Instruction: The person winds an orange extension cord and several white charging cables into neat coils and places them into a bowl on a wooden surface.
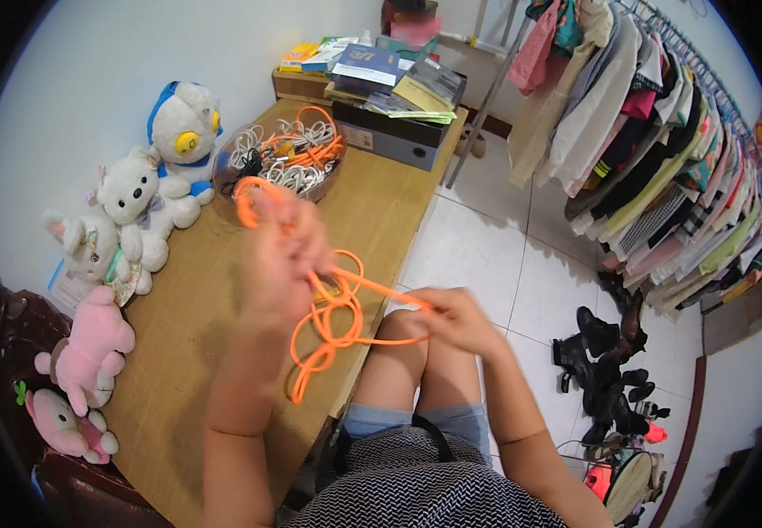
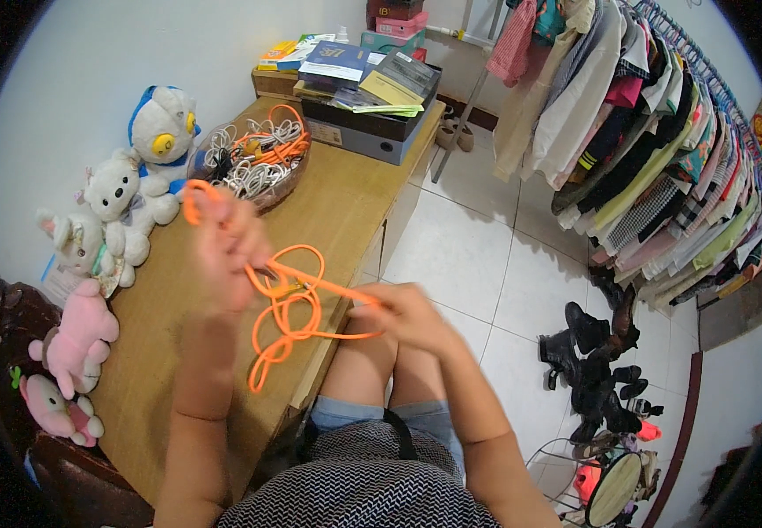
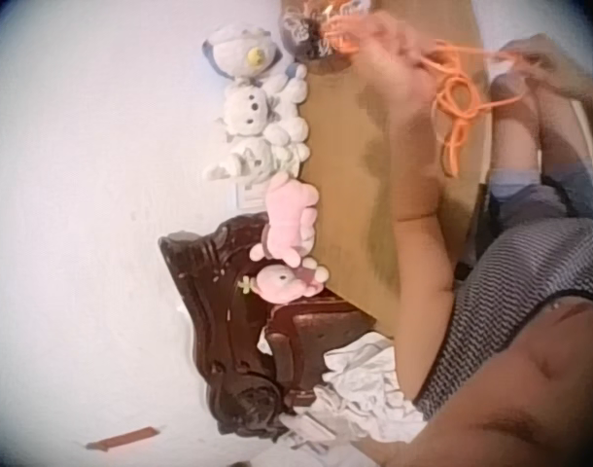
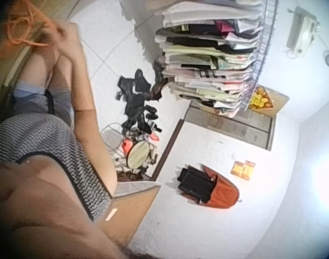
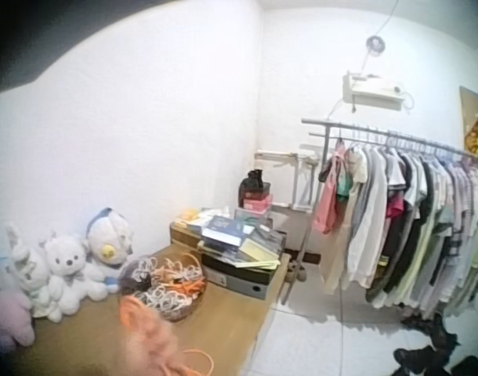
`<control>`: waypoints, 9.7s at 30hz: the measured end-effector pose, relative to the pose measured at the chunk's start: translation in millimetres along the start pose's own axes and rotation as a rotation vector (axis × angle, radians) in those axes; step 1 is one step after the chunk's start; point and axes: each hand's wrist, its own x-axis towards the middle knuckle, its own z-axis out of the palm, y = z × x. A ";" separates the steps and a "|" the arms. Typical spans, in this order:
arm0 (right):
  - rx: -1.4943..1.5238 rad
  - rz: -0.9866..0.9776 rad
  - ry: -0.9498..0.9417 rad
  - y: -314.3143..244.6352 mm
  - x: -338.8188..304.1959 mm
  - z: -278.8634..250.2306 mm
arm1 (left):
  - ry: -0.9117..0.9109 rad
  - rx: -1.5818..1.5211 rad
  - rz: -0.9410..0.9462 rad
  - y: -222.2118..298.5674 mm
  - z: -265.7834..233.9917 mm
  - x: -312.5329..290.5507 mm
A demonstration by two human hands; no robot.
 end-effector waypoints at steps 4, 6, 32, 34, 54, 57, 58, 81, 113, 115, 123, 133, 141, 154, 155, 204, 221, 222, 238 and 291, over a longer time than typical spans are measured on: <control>-0.375 0.007 0.466 2.5 -31.4 -78.7 | -0.131 -0.087 0.109 33.0 2.6 -4.6; -0.669 -0.223 0.866 8.6 -39.2 -114.2 | -0.146 -0.126 0.186 46.6 4.4 -5.8; 0.057 0.323 0.716 118.2 -37.1 -60.0 | 0.066 -0.102 0.218 65.7 -11.0 -13.1; 0.056 -0.017 0.407 68.9 -2.3 -9.4 | -0.006 -0.034 0.016 35.8 14.2 -12.4; -0.286 -0.483 0.456 -79.6 20.4 -0.9 | -0.351 0.505 -0.245 -7.0 20.8 -20.6; -0.188 -0.355 0.587 -80.0 35.1 -1.7 | -0.503 0.218 -0.492 -22.6 25.1 -26.5; -0.208 -0.329 0.583 -74.6 36.3 -3.0 | -0.550 0.122 -0.578 -23.9 24.9 -25.9; -0.344 -0.125 0.253 -36.0 -0.8 8.2 | -0.011 0.624 0.203 7.1 -10.2 1.0; -0.265 -0.072 0.296 -10.1 -11.9 11.4 | 0.128 0.575 0.018 -1.0 -18.4 11.4; -0.389 -0.436 0.360 -42.2 -2.3 3.3 | -0.014 0.621 0.035 -11.4 -12.7 7.7; 0.402 -0.216 0.364 -47.7 36.4 4.9 | -0.569 0.686 -0.590 -25.0 22.2 -18.3; 0.023 0.187 0.324 42.9 -5.5 8.2 | 0.457 0.085 0.086 24.8 20.4 8.9; -0.493 -0.439 0.178 -41.3 0.7 3.7 | 0.027 0.747 0.038 11.7 -12.5 6.2; -0.220 -0.301 0.692 -35.4 26.5 1.9 | -0.503 0.583 -0.363 -27.3 21.0 -12.6; -0.101 -0.200 0.649 -30.6 24.1 4.6 | -0.502 0.584 -0.365 -27.3 17.0 -10.7; -0.184 -0.342 0.344 -45.7 27.6 -21.3 | -0.567 1.473 -0.296 -35.2 22.2 -17.9; -0.535 0.018 0.579 -4.7 -0.2 26.6 | -0.053 1.219 -0.346 -21.1 -8.9 4.5; -0.542 0.023 0.583 -4.9 -5.6 26.8 | -0.052 1.088 -0.173 -24.8 -6.3 4.9; 0.190 -0.008 0.427 -15.0 22.0 -16.5 | -0.560 0.896 0.080 -42.6 20.8 -8.7; 1.108 -0.005 0.513 -3.3 17.1 24.7 | -0.285 1.124 0.027 -56.9 4.2 -2.0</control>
